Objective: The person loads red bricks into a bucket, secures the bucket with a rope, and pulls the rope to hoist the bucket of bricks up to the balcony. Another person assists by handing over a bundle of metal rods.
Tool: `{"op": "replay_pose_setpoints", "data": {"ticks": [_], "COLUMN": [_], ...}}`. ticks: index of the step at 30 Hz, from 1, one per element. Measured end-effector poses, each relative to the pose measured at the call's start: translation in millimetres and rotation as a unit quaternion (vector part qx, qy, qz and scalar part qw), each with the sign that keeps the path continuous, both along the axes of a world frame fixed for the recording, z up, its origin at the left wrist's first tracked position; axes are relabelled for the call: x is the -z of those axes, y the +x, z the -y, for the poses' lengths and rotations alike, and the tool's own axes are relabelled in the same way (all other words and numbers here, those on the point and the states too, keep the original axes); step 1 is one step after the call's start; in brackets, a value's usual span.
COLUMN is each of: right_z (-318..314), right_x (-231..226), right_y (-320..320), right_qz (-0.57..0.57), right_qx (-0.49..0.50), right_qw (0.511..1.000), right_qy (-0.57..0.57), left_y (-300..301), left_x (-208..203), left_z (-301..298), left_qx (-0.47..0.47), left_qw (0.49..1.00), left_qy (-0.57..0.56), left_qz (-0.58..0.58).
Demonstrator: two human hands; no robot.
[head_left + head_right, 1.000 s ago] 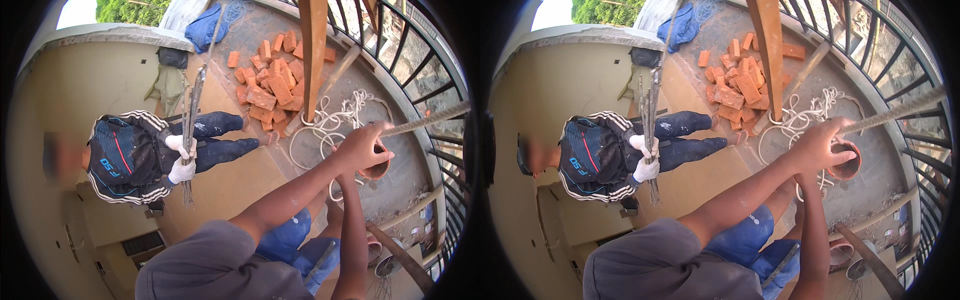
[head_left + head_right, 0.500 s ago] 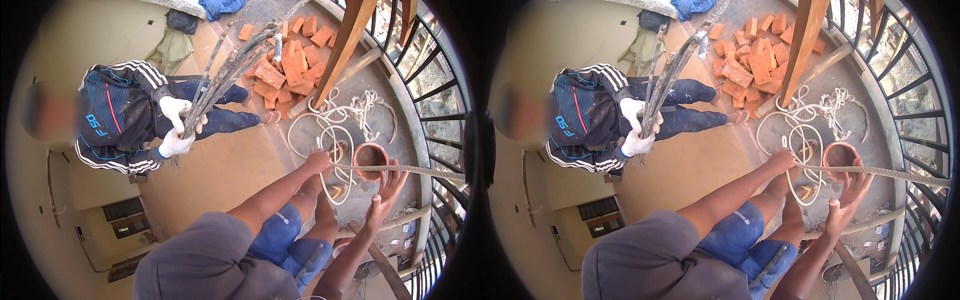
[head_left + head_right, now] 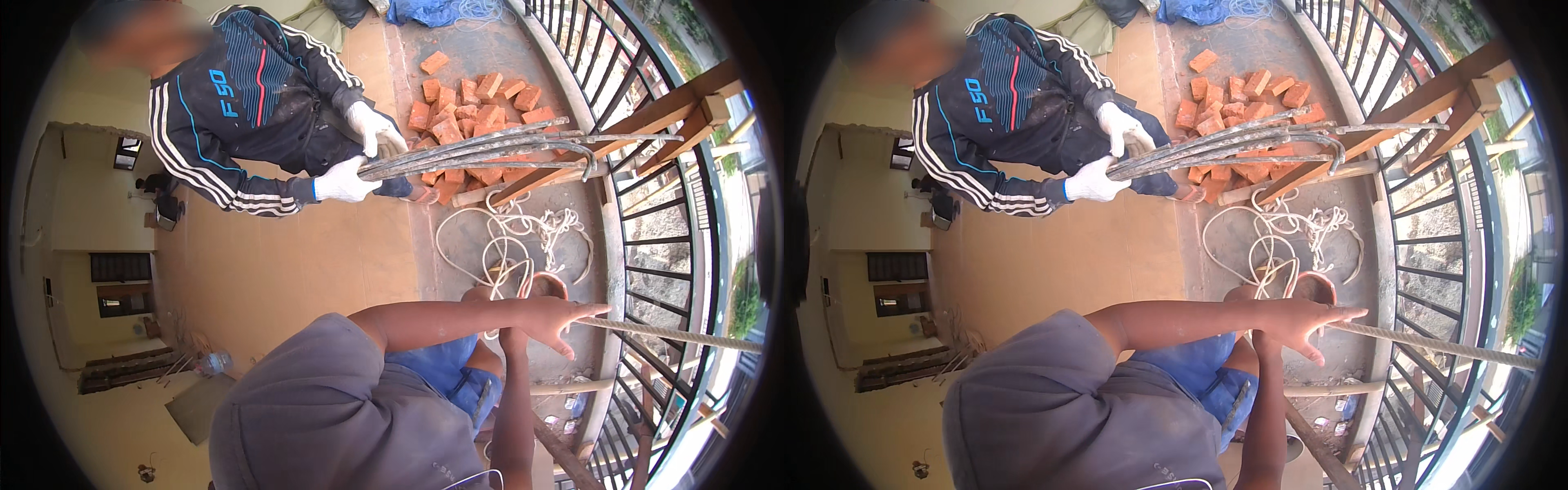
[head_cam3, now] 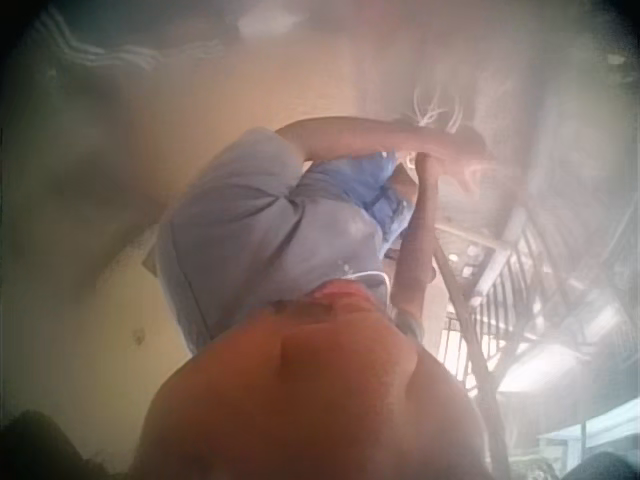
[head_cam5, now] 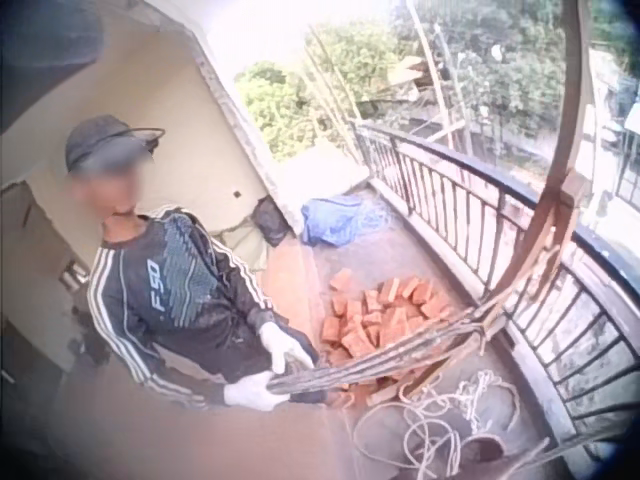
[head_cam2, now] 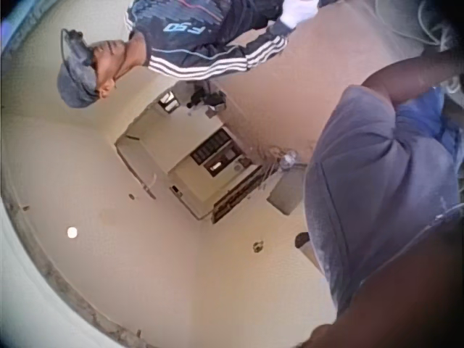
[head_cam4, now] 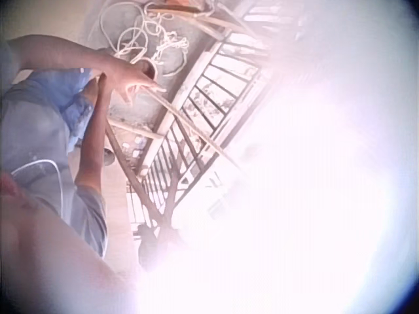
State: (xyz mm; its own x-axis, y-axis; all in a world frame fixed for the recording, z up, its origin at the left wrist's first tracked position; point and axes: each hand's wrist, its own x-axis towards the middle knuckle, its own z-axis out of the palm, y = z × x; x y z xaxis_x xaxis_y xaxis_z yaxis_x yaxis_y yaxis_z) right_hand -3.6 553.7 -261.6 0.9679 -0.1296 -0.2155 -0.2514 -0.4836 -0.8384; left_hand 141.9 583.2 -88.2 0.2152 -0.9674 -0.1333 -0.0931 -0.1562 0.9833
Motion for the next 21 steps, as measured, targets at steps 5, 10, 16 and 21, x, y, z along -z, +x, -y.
{"op": "replay_pose_setpoints", "data": {"ticks": [5,10,16,21], "right_z": [32,105,145,148], "right_x": [-26,-147,-349,-365], "right_y": [-24,-28,22,38], "right_qz": [-0.100,-0.021,0.326,0.336], "right_qx": [-0.065,0.370,0.398,0.516], "right_qw": [0.990,0.866,0.823,0.749], "right_qy": [-0.081,0.336,0.242,0.243], "left_y": [-21,-23,-46,-34], "left_x": [17,60,88,69], "left_z": [12,-6,-7,-1], "left_qx": [-0.103,-0.128,-0.050,0.024], "left_qw": [0.989,0.963,0.971,0.969], "left_qy": [0.062,0.035,0.034,0.056], "left_qz": [0.080,0.236,0.230,0.238]}}
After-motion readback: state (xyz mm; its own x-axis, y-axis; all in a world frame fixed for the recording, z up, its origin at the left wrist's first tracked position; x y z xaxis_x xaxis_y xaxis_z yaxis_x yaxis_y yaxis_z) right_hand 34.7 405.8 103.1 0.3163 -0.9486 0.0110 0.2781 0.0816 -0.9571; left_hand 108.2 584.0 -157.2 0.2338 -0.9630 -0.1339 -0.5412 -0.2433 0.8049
